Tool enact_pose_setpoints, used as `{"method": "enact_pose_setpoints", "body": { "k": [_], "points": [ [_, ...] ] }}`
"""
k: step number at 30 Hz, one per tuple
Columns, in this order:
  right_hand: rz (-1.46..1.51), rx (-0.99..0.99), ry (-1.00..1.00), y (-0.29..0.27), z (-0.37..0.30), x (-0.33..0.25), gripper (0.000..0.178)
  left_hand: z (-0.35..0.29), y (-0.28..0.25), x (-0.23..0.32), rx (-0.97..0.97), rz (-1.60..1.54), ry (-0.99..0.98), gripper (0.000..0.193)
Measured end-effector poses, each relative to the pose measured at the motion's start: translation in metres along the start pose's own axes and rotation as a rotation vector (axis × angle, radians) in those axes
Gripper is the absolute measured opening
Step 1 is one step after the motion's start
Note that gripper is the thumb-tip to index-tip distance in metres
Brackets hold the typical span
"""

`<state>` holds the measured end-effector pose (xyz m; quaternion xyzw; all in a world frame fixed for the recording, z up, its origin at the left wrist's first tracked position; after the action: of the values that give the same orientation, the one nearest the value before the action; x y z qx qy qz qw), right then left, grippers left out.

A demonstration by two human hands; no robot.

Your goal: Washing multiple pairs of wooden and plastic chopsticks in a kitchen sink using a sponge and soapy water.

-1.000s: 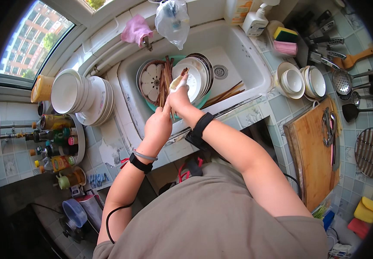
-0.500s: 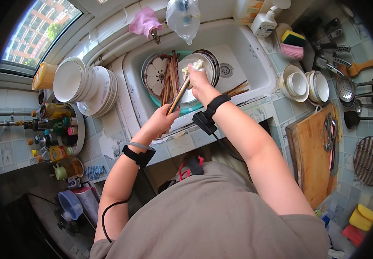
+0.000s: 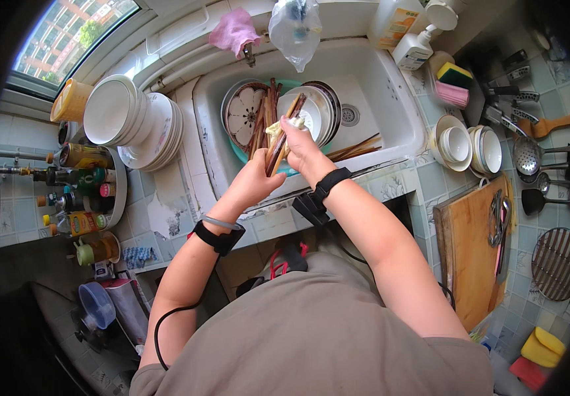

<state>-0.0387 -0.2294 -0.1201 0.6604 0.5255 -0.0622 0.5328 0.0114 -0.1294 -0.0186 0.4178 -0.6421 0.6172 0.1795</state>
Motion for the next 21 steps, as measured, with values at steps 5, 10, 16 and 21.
{"method": "enact_pose_setpoints", "body": {
  "k": [5, 10, 16, 21],
  "points": [
    [-0.010, -0.152, 0.067, 0.019, -0.005, -0.006, 0.023, -0.021, 0.040, -0.026, -0.578, -1.152, -0.635, 0.020],
    [-0.611, -0.081, -0.262, 0.038, -0.034, 0.003, 0.035, 0.013, 0.027, -0.074, -0.071, -0.213, -0.288, 0.020],
    [-0.581, 0.109, -0.227, 0.007, 0.006, -0.016, 0.033, -0.019, 0.007, -0.026, 0.003, 0.166, -0.252, 0.040],
    [-0.679, 0.069, -0.217, 0.014, 0.015, -0.028, 0.022, -0.027, 0.000, -0.017, 0.082, 0.299, -0.131, 0.045]
  ]
}}
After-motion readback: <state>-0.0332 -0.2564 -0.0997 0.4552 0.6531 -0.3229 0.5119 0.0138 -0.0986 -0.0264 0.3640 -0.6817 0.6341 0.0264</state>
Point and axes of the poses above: each hand's wrist, its own z-axis towards the middle knuckle, its own y-axis out of the palm, x = y × z, the point moved 9 cm from there along z, towards the middle knuckle, and after that the axes turned 7 degrees about -y, right-handed, at the moved point
